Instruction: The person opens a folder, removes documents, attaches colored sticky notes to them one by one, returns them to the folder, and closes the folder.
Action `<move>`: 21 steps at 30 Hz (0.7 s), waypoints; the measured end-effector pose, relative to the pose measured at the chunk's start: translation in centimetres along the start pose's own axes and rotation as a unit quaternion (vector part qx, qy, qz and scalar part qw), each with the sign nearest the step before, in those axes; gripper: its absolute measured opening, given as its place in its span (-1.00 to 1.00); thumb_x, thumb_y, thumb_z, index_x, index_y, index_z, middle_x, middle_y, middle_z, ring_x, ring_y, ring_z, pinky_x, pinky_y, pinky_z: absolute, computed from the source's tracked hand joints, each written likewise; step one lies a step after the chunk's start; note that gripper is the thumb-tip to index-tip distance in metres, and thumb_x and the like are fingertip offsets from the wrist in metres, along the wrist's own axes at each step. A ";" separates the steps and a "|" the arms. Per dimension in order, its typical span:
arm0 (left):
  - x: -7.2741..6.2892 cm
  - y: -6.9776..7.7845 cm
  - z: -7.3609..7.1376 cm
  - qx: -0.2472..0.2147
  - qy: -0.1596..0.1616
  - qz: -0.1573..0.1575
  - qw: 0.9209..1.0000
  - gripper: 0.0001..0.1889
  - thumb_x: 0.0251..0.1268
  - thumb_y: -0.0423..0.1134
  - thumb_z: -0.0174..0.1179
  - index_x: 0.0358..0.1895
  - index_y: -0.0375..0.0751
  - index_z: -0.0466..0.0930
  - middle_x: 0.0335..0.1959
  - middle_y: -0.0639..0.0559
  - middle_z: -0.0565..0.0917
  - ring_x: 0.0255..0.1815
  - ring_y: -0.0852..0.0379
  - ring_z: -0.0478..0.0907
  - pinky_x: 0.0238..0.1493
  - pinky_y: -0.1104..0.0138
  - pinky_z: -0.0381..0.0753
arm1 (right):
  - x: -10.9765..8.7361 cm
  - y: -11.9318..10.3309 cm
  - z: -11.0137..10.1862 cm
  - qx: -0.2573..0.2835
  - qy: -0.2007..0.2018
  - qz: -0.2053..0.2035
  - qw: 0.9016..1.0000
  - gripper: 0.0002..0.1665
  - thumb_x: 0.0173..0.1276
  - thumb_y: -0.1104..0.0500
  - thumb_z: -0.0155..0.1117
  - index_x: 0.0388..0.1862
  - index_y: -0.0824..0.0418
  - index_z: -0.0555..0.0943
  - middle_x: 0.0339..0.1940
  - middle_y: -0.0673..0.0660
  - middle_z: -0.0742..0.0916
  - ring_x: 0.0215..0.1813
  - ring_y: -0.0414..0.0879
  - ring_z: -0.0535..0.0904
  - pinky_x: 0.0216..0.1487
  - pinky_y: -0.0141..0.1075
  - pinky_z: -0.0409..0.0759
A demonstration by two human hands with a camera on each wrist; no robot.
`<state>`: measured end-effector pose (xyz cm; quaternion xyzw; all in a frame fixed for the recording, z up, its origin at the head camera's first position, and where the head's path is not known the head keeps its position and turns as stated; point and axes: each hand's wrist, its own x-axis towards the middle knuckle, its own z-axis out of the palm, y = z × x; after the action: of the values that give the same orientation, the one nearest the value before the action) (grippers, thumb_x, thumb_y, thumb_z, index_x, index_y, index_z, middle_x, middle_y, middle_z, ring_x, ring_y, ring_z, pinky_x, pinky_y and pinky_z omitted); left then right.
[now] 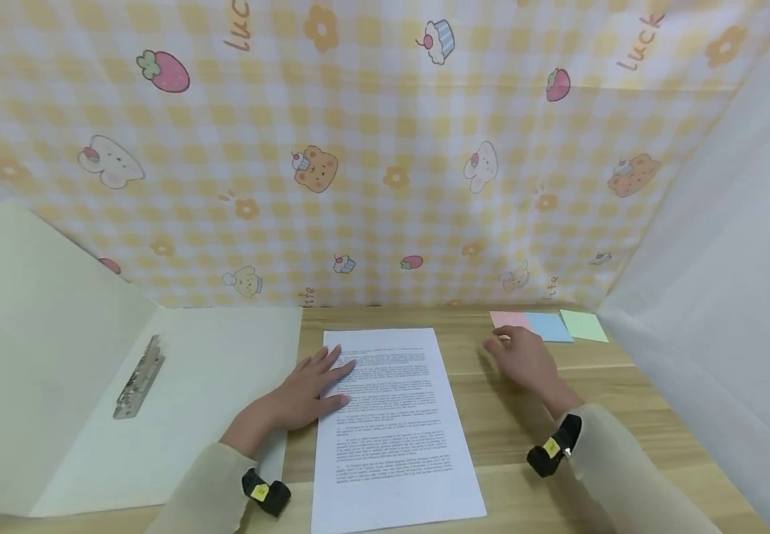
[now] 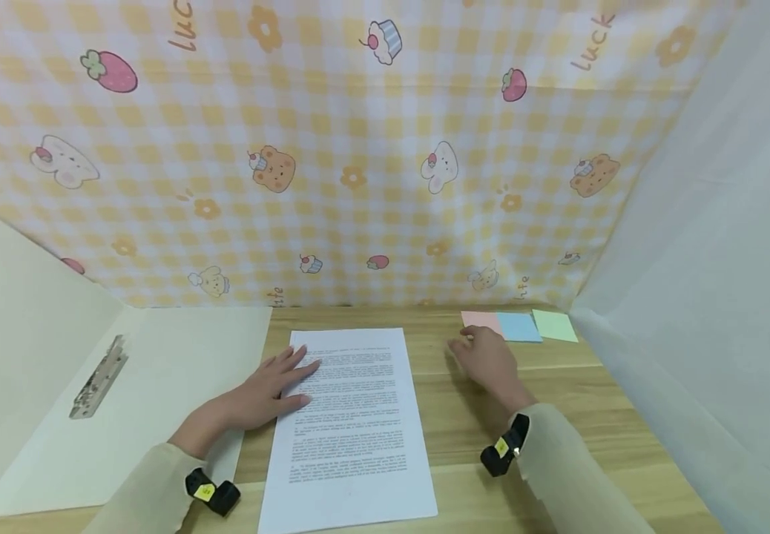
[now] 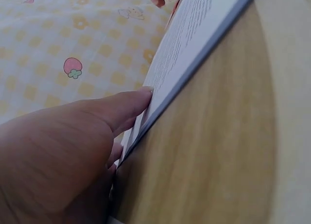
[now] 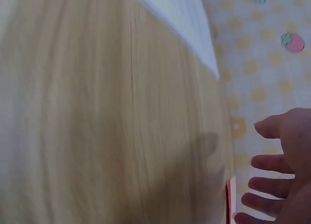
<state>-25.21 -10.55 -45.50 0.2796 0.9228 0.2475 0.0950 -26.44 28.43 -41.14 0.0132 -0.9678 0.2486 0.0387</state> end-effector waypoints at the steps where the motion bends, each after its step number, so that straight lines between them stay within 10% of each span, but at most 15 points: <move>1: 0.0 0.0 0.0 0.002 -0.001 0.002 1.000 -0.34 0.50 0.07 0.10 0.57 -0.02 0.22 0.68 -0.19 -0.01 0.70 -0.30 -0.23 0.63 -0.24 -0.20 | 0.3 0.5 0.0 -0.011 -0.001 -0.009 1.000 -0.41 0.53 -0.03 0.14 0.29 0.41 0.55 0.18 0.41 0.71 0.13 0.29 0.69 0.14 0.15 0.63; 8: 0.1 0.3 0.7 0.029 0.008 0.018 0.999 -0.34 0.53 0.09 0.05 0.58 -0.01 0.21 0.68 -0.17 0.01 0.71 -0.26 -0.19 0.63 -0.22 -0.14 | 1.3 2.7 0.5 -0.080 -0.041 -0.036 0.995 -0.23 0.53 0.01 0.15 0.44 0.57 0.30 0.45 0.57 0.40 0.51 0.48 0.25 0.48 0.28 0.28; 14: -0.1 0.6 0.4 0.027 0.015 0.015 0.999 -0.35 0.53 0.07 0.05 0.58 -0.05 0.21 0.67 -0.21 0.02 0.70 -0.28 -0.18 0.63 -0.23 -0.14 | 1.0 3.1 1.0 -0.091 -0.058 -0.050 0.993 -0.27 0.56 -0.02 0.09 0.40 0.56 0.36 0.44 0.59 0.40 0.47 0.48 0.31 0.47 0.26 0.31; 18: -0.3 0.6 0.3 0.029 0.016 0.004 0.999 -0.34 0.53 0.08 0.04 0.59 -0.04 0.19 0.68 -0.19 0.00 0.71 -0.26 -0.20 0.64 -0.22 -0.15 | 0.6 2.6 0.9 -0.094 -0.052 -0.076 0.991 -0.48 0.52 -0.01 0.16 0.13 0.43 0.59 0.08 0.48 0.70 0.05 0.31 0.68 0.12 0.11 0.61; 21: -0.3 0.4 0.4 0.031 0.015 -0.007 0.999 -0.33 0.52 0.10 0.05 0.59 0.00 0.19 0.69 -0.14 -0.02 0.72 -0.23 -0.22 0.65 -0.20 -0.17 | 0.4 2.2 0.8 -0.090 -0.056 -0.079 0.991 -0.63 0.50 0.00 0.20 -0.14 0.33 0.61 -0.31 0.30 0.73 -0.38 0.02 0.58 -0.27 -0.11 0.55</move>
<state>-24.59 -10.26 -45.60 0.2724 0.9332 0.2225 0.0742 -27.03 29.95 -42.89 0.0998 -0.9828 0.1554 0.0051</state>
